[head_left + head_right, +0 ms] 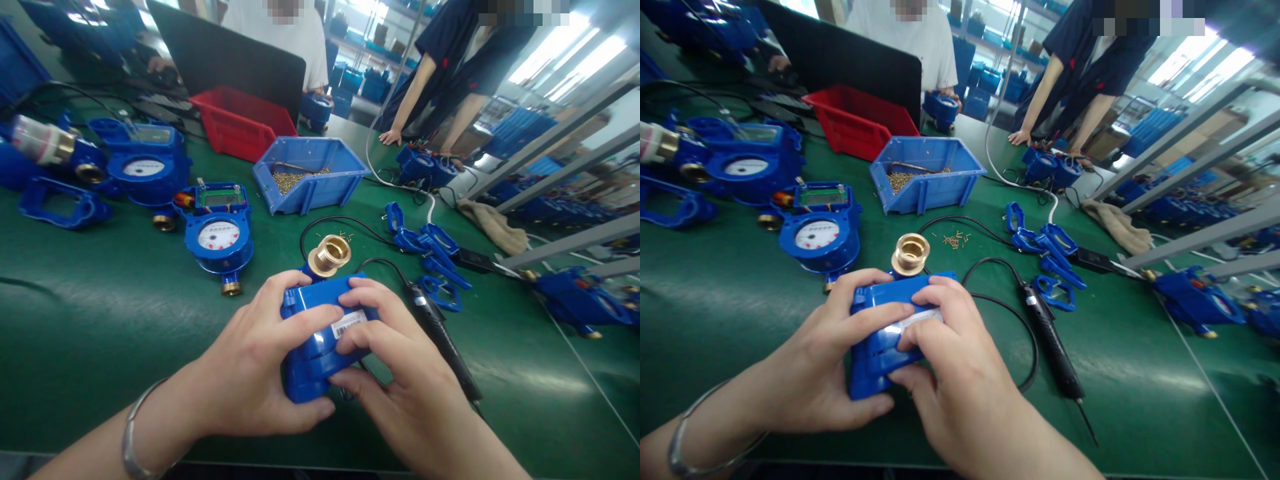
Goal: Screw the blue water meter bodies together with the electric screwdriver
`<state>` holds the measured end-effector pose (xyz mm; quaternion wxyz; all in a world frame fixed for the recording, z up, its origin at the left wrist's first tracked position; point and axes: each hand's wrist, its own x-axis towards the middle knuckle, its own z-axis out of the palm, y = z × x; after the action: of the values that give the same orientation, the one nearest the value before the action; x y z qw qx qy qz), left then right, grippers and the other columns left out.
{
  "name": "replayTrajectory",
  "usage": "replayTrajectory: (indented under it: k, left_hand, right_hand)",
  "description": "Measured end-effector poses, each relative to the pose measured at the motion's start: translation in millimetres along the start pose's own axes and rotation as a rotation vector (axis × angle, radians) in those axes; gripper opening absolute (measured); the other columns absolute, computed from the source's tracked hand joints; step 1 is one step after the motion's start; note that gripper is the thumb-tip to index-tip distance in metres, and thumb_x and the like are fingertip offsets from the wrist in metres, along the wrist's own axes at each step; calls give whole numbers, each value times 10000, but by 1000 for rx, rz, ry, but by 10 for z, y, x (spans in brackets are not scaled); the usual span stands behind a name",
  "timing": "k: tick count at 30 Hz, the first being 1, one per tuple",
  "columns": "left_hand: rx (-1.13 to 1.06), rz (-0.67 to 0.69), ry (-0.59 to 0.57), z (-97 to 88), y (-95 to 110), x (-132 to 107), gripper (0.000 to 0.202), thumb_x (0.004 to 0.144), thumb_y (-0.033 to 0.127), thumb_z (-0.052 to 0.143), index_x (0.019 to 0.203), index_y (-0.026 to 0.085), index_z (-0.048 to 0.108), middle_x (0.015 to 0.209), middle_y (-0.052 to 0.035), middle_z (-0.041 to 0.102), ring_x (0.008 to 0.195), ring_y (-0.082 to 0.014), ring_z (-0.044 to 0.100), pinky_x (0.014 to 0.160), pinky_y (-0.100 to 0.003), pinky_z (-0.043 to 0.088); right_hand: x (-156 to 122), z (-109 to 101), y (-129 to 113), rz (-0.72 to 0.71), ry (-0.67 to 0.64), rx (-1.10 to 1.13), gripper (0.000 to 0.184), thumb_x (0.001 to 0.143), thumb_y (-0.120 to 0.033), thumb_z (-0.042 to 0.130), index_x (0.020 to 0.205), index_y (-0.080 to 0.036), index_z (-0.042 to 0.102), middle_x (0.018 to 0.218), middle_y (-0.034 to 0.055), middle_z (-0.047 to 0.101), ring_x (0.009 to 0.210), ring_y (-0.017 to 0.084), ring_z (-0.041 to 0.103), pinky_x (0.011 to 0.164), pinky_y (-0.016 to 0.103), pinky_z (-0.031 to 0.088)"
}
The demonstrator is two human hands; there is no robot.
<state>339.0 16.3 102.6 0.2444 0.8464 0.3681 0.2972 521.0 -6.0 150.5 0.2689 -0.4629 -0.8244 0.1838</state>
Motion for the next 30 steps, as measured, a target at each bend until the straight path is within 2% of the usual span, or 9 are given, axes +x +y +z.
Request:
replayTrajectory:
  k: [3, 10, 16, 23, 26, 30]
  left_hand:
    - [-7, -14, -3, 0, 4, 3, 688, 576, 260, 696, 1204, 323, 421, 1276, -83, 288, 1200, -336, 373, 861, -453, 486]
    - [-25, -31, 11, -8, -37, 2, 698, 607, 277, 690, 1232, 319, 383, 1266, -84, 291, 1181, -317, 397, 892, -459, 470]
    - [-19, -19, 21, 5, -55, -12, 695, 617, 296, 692, 1237, 322, 379, 1277, -81, 300, 1182, -309, 390, 910, -465, 454]
    - [-20, -25, 28, 4, -37, -9, 694, 602, 283, 699, 1228, 317, 401, 1275, -82, 305, 1186, -313, 395, 909, -456, 456]
    - [-25, -35, 18, -4, -41, -18, 705, 606, 298, 704, 1236, 323, 388, 1288, -77, 293, 1191, -306, 392, 921, -457, 450]
    - [-41, -45, 19, -12, -63, -34, 724, 600, 306, 715, 1243, 325, 382, 1298, -74, 285, 1196, -306, 389, 926, -459, 446]
  right_hand:
    - [0, -8, 12, 21, -18, 10, 178, 734, -64, 653, 815, -186, 551, 1119, 69, 520, 1164, 185, 464, 1023, 315, 390]
    - [-7, 18, 95, -32, 72, -12, 184, 738, -172, 705, 845, -172, 556, 1138, 101, 551, 1172, 192, 484, 1046, 314, 375]
    - [-15, 27, 119, -54, 89, -8, 193, 743, -198, 708, 853, -159, 555, 1114, 110, 573, 1166, 193, 497, 1060, 317, 365]
    - [4, 7, 66, -94, 18, -35, 74, 797, -101, 594, 844, -157, 593, 1162, 111, 533, 1191, 199, 460, 1068, 367, 345]
    - [17, 0, 61, -82, 29, -51, 66, 780, -142, 639, 819, -159, 588, 1146, 114, 546, 1165, 204, 483, 1054, 355, 364]
    - [7, 7, 95, -35, 88, -113, 190, 731, -257, 720, 804, -165, 571, 1165, 136, 555, 1155, 244, 502, 994, 366, 431]
